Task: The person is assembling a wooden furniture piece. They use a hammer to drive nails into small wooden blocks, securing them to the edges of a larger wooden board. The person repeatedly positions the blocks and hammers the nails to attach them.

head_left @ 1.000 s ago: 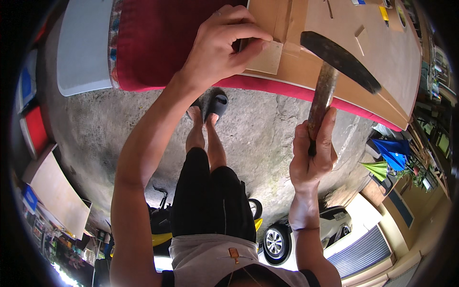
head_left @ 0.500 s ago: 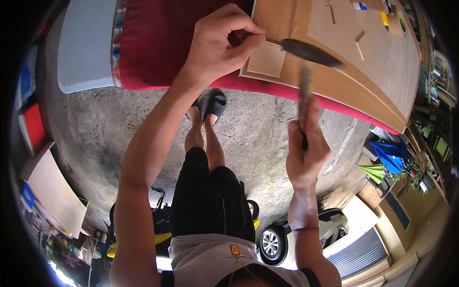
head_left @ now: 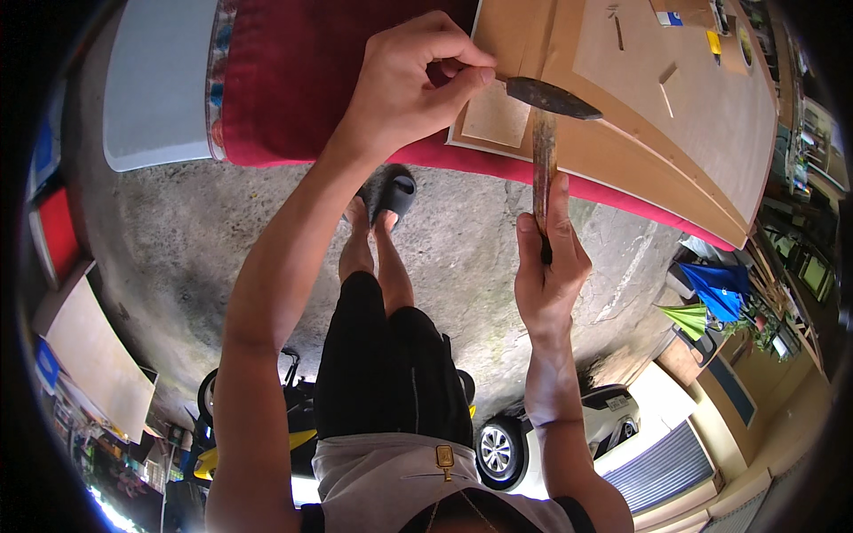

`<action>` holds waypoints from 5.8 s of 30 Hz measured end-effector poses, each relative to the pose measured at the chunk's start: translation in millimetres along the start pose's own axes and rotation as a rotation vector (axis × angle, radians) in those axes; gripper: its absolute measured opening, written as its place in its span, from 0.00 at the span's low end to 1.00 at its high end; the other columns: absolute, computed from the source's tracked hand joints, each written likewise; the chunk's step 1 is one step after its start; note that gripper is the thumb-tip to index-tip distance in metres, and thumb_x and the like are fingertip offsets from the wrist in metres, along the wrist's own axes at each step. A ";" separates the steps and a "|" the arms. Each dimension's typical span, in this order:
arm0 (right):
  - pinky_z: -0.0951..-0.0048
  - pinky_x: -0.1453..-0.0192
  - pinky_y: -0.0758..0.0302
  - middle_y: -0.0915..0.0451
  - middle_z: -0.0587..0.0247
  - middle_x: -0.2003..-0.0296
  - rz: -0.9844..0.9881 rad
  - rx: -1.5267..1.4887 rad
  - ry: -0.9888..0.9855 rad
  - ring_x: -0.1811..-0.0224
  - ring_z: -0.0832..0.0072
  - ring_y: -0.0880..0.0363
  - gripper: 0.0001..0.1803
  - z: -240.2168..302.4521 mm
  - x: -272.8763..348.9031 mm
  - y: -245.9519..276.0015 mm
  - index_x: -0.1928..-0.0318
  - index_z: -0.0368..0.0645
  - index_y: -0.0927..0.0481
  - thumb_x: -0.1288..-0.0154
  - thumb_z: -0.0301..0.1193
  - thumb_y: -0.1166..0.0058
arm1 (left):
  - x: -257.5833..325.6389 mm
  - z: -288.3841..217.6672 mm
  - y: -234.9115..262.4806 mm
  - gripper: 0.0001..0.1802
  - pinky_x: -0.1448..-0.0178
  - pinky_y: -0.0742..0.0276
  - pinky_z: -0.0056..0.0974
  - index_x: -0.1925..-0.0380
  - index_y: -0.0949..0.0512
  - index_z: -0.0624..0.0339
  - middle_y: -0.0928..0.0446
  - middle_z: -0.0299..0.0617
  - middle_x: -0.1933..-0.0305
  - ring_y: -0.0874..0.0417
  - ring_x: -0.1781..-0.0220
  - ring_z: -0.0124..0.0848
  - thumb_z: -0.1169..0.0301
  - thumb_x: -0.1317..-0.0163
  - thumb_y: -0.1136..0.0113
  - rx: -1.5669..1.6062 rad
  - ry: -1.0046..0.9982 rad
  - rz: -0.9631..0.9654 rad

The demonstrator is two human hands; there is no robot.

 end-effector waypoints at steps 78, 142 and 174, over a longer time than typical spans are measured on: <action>0.84 0.73 0.34 0.21 0.65 0.73 -0.295 -0.556 -0.524 0.76 0.90 0.32 0.32 -14.2 63.0 20.3 0.32 0.33 0.39 0.37 0.16 0.48 | -180.1 4.5 -75.5 0.09 0.62 0.21 0.44 0.69 0.15 0.57 0.19 0.45 0.70 0.17 0.67 0.43 0.73 0.50 0.41 -0.612 -0.277 0.608; 0.83 0.66 0.30 0.22 0.69 0.73 -0.895 -0.650 -0.988 0.71 0.88 0.28 0.21 134.5 70.7 -113.7 0.50 0.33 0.26 0.42 0.25 0.34 | -82.3 -4.6 -15.6 0.05 0.52 0.30 0.37 0.67 0.19 0.61 0.25 0.38 0.61 0.24 0.57 0.33 0.71 0.40 0.39 -0.199 -0.734 0.957; 0.71 0.61 0.23 0.19 0.45 0.62 -0.648 -0.015 -0.562 0.66 0.65 0.17 0.33 119.1 19.7 -94.0 0.32 0.41 0.37 0.38 0.16 0.46 | -83.4 -13.9 -13.1 0.05 0.51 0.40 0.43 0.76 0.23 0.51 0.25 0.31 0.66 0.27 0.60 0.33 0.71 0.52 0.36 -0.126 -0.651 0.876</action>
Point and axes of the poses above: each hand's wrist, its own x-axis away from the middle knuckle, its own y-axis out of the back of the hand, z = x × y, the point moved 1 cm from there along -x, towards the middle knuckle
